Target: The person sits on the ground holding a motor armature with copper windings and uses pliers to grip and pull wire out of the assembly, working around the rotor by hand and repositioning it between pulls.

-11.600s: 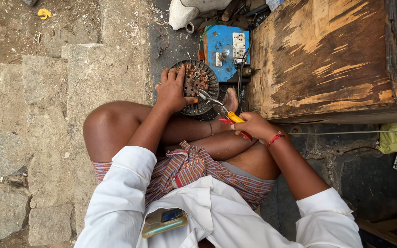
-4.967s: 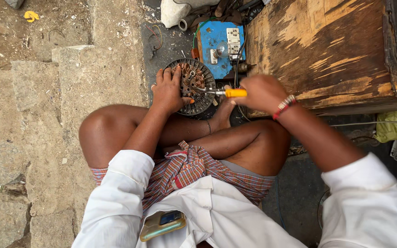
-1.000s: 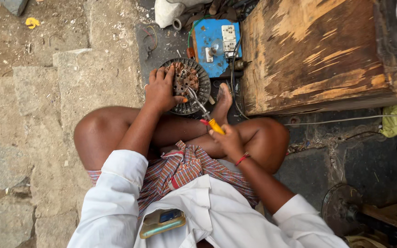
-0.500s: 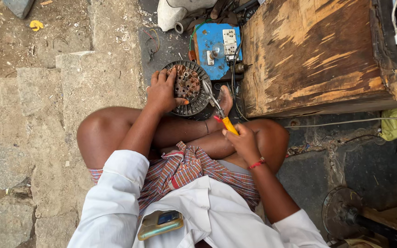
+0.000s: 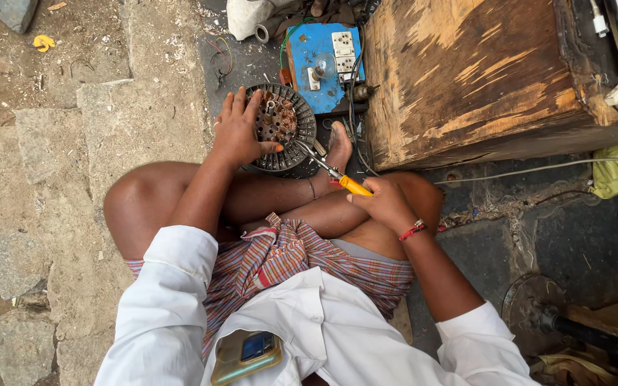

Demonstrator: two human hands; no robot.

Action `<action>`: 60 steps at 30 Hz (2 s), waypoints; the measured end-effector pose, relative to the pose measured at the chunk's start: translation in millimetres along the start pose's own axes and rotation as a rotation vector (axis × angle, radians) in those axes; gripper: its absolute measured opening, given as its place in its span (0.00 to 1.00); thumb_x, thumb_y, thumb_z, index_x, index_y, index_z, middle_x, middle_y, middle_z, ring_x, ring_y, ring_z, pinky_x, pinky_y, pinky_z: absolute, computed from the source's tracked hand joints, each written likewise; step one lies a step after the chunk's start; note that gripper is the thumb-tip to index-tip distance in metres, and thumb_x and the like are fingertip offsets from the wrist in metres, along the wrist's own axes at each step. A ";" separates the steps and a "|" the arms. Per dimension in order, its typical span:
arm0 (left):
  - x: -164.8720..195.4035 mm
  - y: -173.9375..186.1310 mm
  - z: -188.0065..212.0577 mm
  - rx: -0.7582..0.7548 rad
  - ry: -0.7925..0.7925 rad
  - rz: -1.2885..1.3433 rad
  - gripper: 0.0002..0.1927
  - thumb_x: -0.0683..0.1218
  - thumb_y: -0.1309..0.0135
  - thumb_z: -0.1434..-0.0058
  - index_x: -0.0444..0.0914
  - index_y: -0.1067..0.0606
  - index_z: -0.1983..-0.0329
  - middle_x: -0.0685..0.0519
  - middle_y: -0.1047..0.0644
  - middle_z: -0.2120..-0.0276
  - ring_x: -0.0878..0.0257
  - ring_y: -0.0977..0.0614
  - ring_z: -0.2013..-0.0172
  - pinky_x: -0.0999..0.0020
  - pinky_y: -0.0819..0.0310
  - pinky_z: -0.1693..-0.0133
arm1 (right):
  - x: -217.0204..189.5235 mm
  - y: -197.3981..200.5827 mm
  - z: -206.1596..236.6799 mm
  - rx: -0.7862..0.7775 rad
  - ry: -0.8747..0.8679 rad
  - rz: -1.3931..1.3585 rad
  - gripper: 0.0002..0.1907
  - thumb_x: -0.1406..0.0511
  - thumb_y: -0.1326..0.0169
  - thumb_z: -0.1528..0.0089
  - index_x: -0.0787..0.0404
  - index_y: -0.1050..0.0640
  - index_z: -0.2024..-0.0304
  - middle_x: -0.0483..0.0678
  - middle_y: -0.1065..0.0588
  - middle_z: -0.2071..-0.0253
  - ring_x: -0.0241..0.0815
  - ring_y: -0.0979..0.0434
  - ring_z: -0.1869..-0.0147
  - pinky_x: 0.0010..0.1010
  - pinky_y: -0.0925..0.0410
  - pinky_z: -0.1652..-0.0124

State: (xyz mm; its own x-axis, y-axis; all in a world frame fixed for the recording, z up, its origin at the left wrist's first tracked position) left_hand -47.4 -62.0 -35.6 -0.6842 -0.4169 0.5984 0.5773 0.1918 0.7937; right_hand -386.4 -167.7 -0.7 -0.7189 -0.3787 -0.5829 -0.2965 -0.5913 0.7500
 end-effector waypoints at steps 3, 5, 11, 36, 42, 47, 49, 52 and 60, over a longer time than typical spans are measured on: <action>-1.5 -0.1 -7.9 0.007 -0.012 0.054 0.57 0.65 0.28 0.56 0.49 0.41 0.24 0.40 0.46 0.25 0.38 0.49 0.27 0.34 0.50 0.35 | 0.2 1.2 -11.5 -0.036 0.041 -0.064 0.19 0.57 0.31 0.44 0.67 0.22 0.71 0.50 0.28 0.78 0.30 0.33 0.72 0.32 0.36 0.73; -3.8 -2.8 -10.8 -0.007 -0.014 0.081 0.50 0.66 0.32 0.49 0.50 0.38 0.26 0.40 0.45 0.26 0.38 0.47 0.27 0.36 0.51 0.34 | 1.0 0.0 -15.3 -0.034 0.017 -0.037 0.18 0.57 0.31 0.46 0.65 0.21 0.69 0.47 0.27 0.79 0.31 0.31 0.74 0.31 0.36 0.74; -7.4 -9.9 -14.1 0.081 -0.066 0.040 0.33 0.57 0.41 0.36 0.50 0.33 0.28 0.40 0.43 0.27 0.41 0.44 0.28 0.40 0.54 0.32 | 1.4 -1.1 -15.3 -0.019 0.019 -0.086 0.17 0.58 0.31 0.46 0.65 0.20 0.68 0.44 0.28 0.79 0.29 0.31 0.73 0.30 0.36 0.74; -4.0 -19.3 5.4 0.205 -0.018 0.144 0.32 0.50 0.38 0.40 0.44 0.31 0.31 0.37 0.41 0.28 0.39 0.41 0.30 0.43 0.48 0.34 | 22.3 5.1 -29.4 -0.093 0.148 -0.111 0.13 0.62 0.34 0.45 0.67 0.20 0.67 0.57 0.22 0.41 0.41 0.20 0.49 0.32 0.29 0.53; 1.7 -24.6 6.6 0.145 0.037 0.115 0.32 0.50 0.38 0.39 0.45 0.31 0.31 0.41 0.44 0.27 0.44 0.41 0.29 0.42 0.50 0.32 | 11.5 9.4 -28.0 -0.092 0.219 -0.146 0.12 0.63 0.34 0.46 0.66 0.18 0.69 0.64 0.25 0.40 0.51 0.25 0.34 0.35 0.31 0.44; 2.4 -24.1 6.4 0.136 0.054 0.105 0.32 0.49 0.39 0.38 0.46 0.32 0.30 0.42 0.44 0.26 0.44 0.41 0.29 0.41 0.51 0.33 | 1.5 13.2 -32.4 -0.069 0.184 -0.056 0.16 0.61 0.34 0.46 0.68 0.23 0.73 0.62 0.25 0.39 0.48 0.21 0.39 0.35 0.29 0.51; 1.8 -24.4 6.3 0.130 0.068 0.121 0.32 0.49 0.39 0.39 0.46 0.32 0.30 0.43 0.44 0.26 0.45 0.41 0.29 0.40 0.51 0.33 | -1.6 14.3 -32.4 -0.068 0.182 -0.044 0.17 0.61 0.33 0.46 0.69 0.24 0.75 0.61 0.24 0.39 0.48 0.20 0.40 0.36 0.28 0.51; -0.4 -24.7 5.1 0.140 0.060 0.143 0.32 0.46 0.41 0.39 0.45 0.32 0.30 0.43 0.43 0.27 0.45 0.41 0.29 0.43 0.51 0.32 | -5.4 15.3 -34.7 -0.083 0.170 -0.055 0.15 0.62 0.34 0.47 0.68 0.23 0.74 0.60 0.25 0.38 0.48 0.19 0.44 0.36 0.28 0.52; -11.1 -24.6 3.3 0.202 -0.019 0.217 0.32 0.36 0.49 0.41 0.37 0.33 0.31 0.40 0.38 0.28 0.43 0.36 0.30 0.52 0.45 0.31 | -20.2 19.6 -44.7 -0.041 0.331 -0.019 0.16 0.63 0.34 0.47 0.68 0.25 0.78 0.58 0.22 0.44 0.47 0.18 0.48 0.34 0.28 0.55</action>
State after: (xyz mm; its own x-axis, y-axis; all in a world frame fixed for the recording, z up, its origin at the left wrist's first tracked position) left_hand -55.5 -59.2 -61.4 -0.5638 -0.3311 0.7566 0.6118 0.4479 0.6520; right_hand -349.5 -203.5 11.8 -0.4683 -0.5742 -0.6715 -0.2777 -0.6258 0.7288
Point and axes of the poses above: each hand's wrist, its own z-axis away from the middle knuckle, its own y-axis out of the back of the hand, x = y × z, the point moved 3 cm from there along -z, towards the middle knuckle
